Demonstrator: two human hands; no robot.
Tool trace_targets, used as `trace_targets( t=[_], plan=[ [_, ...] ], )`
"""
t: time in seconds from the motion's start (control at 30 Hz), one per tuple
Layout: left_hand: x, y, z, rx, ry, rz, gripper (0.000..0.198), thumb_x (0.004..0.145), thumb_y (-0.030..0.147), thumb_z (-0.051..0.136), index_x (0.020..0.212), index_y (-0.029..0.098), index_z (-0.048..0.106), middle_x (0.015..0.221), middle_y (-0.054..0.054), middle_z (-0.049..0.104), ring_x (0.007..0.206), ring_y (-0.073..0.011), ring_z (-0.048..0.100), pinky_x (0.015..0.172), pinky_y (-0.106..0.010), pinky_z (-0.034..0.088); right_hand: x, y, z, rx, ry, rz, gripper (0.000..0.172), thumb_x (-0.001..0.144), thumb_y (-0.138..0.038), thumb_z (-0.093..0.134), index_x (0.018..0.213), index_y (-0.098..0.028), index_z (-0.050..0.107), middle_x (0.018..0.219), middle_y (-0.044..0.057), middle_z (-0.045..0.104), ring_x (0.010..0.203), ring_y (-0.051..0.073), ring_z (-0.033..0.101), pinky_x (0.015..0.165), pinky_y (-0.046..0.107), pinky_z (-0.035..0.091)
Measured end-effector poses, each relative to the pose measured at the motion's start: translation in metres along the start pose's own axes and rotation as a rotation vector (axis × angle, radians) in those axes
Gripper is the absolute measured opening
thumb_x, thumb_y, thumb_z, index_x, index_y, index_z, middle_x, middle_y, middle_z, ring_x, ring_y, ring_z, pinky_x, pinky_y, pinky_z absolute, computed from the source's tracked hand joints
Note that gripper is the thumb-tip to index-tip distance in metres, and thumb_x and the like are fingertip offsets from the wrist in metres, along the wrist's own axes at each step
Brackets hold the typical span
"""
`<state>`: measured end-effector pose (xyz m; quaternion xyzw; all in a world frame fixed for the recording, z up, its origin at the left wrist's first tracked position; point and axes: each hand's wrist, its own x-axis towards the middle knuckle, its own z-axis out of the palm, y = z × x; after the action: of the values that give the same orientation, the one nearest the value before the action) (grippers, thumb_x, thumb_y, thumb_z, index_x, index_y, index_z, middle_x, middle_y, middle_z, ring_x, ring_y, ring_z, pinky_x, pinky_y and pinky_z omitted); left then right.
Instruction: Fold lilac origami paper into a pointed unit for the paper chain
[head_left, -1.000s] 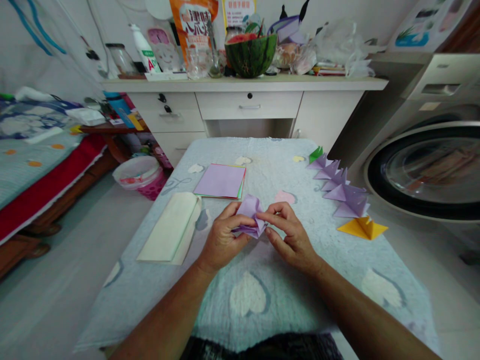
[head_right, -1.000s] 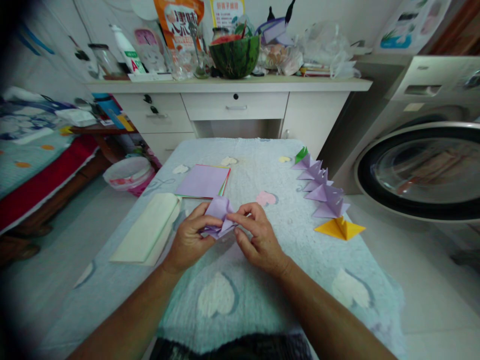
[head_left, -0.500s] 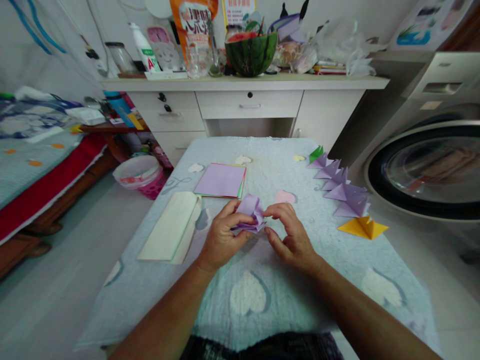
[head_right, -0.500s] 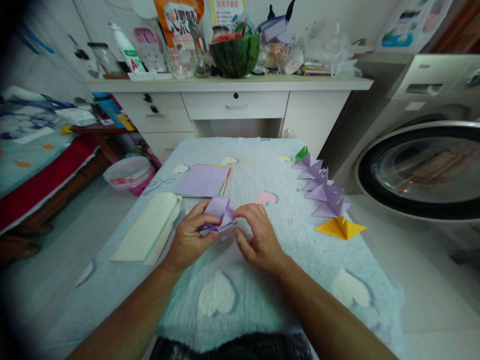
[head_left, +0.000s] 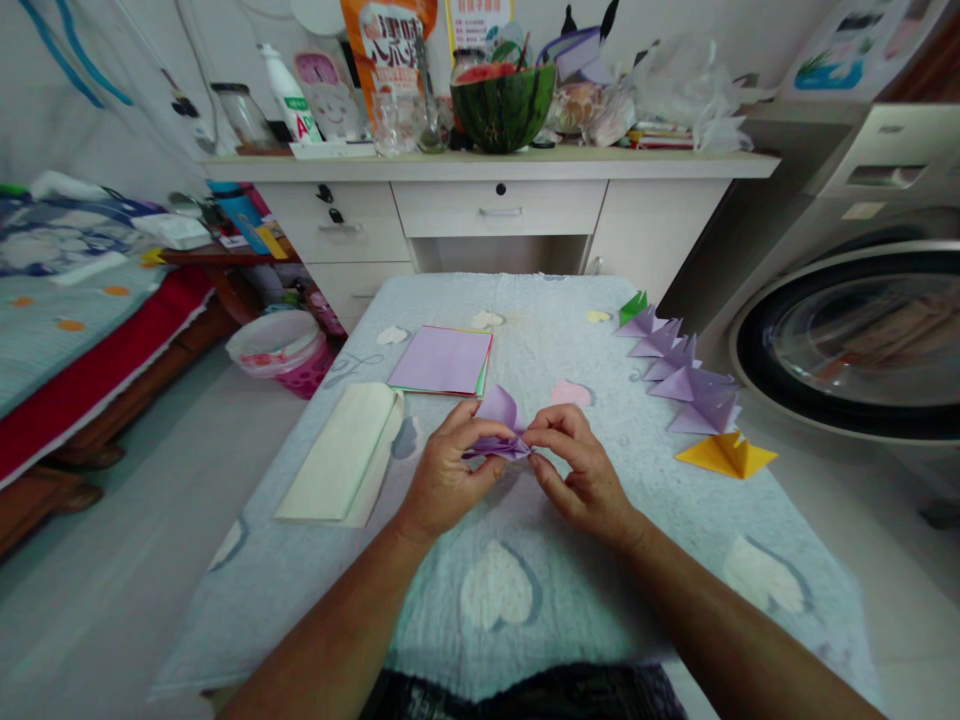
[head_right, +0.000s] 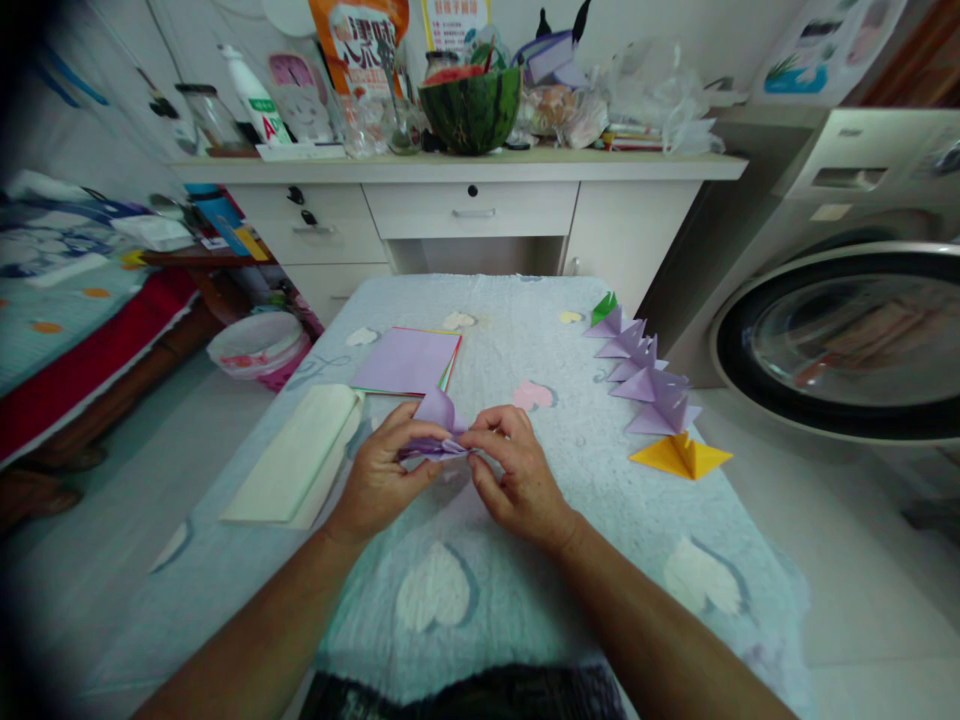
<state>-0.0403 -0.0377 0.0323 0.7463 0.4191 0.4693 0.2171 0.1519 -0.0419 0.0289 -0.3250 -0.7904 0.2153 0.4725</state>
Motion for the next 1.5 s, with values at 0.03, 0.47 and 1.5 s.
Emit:
trace_targets(
  t=[0.03,0.47,1.5],
  plan=[
    [0.000,0.000,0.000,0.002,-0.009,-0.003,0.025,0.072,0.005,0.067,0.090,0.021,0.071,0.089,-0.002,0.058,0.086,-0.0152,0.059,0.074,-0.025,0.049,0.000,0.000,-0.001,0.000,-0.007,-0.003,0.035,0.085,-0.010,0.052,0.114,-0.028,0.062,0.102,0.006,0.053,0.097,0.021,0.052,0.083,0.041,0.046],
    [0.000,0.003,0.001,-0.011,-0.096,-0.006,0.012,0.074,0.011,0.070,0.082,0.020,0.073,0.083,0.000,0.049,0.077,-0.0125,0.057,0.069,-0.023,0.048,0.004,0.008,-0.002,0.251,0.057,0.427,0.018,0.094,-0.032,0.051,0.094,-0.021,0.065,0.088,0.003,0.059,0.083,0.016,0.055,0.074,0.030,0.044],
    [0.001,0.005,0.003,-0.056,-0.244,0.051,0.010,0.077,0.010,0.067,0.082,0.019,0.068,0.074,0.002,0.053,0.068,-0.0098,0.054,0.059,-0.020,0.041,0.007,0.008,0.000,0.294,0.006,0.387,0.015,0.087,-0.034,0.062,0.085,-0.020,0.065,0.077,0.001,0.057,0.071,0.014,0.055,0.066,0.028,0.045]
  ],
)
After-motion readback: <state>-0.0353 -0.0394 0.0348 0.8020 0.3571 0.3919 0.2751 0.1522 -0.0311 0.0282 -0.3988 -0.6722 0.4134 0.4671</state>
